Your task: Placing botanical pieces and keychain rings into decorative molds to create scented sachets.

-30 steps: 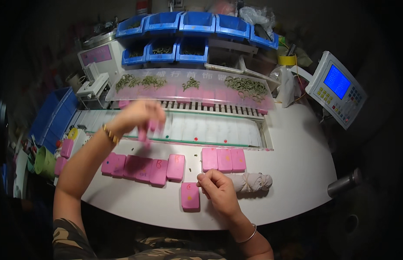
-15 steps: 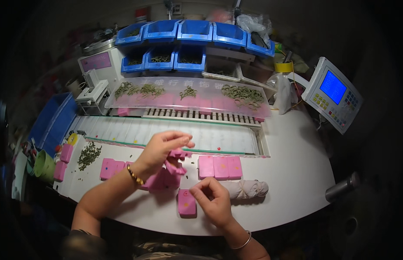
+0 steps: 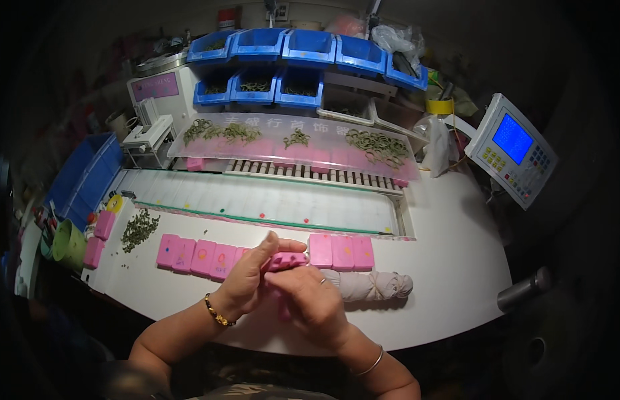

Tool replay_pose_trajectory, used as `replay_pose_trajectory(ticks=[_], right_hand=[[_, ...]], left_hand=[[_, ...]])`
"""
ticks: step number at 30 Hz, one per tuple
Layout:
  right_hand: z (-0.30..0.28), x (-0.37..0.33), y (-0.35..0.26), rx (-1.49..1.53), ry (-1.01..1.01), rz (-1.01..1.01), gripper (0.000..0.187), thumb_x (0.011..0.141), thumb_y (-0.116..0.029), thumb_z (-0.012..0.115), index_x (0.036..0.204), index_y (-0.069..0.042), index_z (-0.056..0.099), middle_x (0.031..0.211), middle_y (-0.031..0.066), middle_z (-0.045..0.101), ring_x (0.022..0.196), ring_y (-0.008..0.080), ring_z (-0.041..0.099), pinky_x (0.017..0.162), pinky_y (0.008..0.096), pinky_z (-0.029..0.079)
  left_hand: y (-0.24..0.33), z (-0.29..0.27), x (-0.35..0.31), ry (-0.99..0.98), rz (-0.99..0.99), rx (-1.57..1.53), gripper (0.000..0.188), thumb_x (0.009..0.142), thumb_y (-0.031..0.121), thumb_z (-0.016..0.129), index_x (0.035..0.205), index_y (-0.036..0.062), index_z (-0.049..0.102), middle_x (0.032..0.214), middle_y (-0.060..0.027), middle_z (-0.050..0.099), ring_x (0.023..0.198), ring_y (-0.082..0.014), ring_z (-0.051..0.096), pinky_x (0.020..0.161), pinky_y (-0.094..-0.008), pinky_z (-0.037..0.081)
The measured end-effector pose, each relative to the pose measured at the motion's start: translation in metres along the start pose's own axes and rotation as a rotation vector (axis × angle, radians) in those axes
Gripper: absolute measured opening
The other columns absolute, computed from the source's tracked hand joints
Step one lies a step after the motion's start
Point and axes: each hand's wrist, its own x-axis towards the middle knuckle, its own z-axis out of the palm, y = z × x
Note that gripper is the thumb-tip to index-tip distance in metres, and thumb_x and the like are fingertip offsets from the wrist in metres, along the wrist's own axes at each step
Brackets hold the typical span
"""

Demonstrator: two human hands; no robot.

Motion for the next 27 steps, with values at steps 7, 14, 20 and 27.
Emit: replay_pose_trajectory(ticks=[7, 14, 20, 27], right_hand=[[-0.003, 0.0, -0.005, -0.19, -0.012, -0.1, 0.029, 0.073, -0.002, 0.068, 0.102, -0.005, 0.069, 0.103, 0.0083, 0.07, 0.095, 0.024, 0.067, 0.078, 0.034, 0.054], [0.001, -0.017, -0.005, -0.29, -0.195, -0.238, 0.034, 0.081, -0.008, 0.064, 0.115, -0.008, 0.068, 0.127, 0.0085, 0.063, 0.117, 0.0213, 0.061, 0.086, 0.0318, 0.052], [-0.071, -0.041, 0.015, -0.48, -0.479, 0.182, 0.058, 0.076, -0.015, 0.073, 0.132, -0.015, 0.056, 0.125, 0.0109, 0.058, 0.111, 0.0283, 0.059, 0.1, 0.0442, 0.041], [-0.087, -0.042, 0.03, -0.604, -0.653, 0.123, 0.066, 0.072, -0.002, 0.07, 0.135, -0.02, 0.056, 0.123, 0.0137, 0.058, 0.103, 0.0285, 0.058, 0.087, 0.0407, 0.043]], left_hand=[[0.007, 0.001, 0.002, -0.145, -0.009, 0.015, 0.057, 0.099, 0.052, 0.048, 0.121, -0.001, 0.055, 0.103, -0.0076, 0.062, 0.09, -0.015, 0.059, 0.081, -0.0299, 0.051], [0.01, -0.002, 0.013, 0.053, -0.017, -0.284, 0.069, 0.099, 0.06, 0.037, 0.113, -0.0046, 0.056, 0.076, -0.0057, 0.056, 0.06, -0.0148, 0.056, 0.053, -0.0302, 0.051], [0.019, -0.013, 0.009, 0.182, 0.007, -0.143, 0.065, 0.101, 0.055, 0.034, 0.116, -0.005, 0.054, 0.074, -0.0065, 0.054, 0.055, -0.0176, 0.054, 0.046, -0.0334, 0.048], [0.001, -0.009, 0.017, 0.159, -0.032, -0.057, 0.064, 0.101, 0.053, 0.034, 0.117, -0.0045, 0.058, 0.079, -0.0055, 0.056, 0.063, -0.0137, 0.056, 0.052, -0.034, 0.054]])
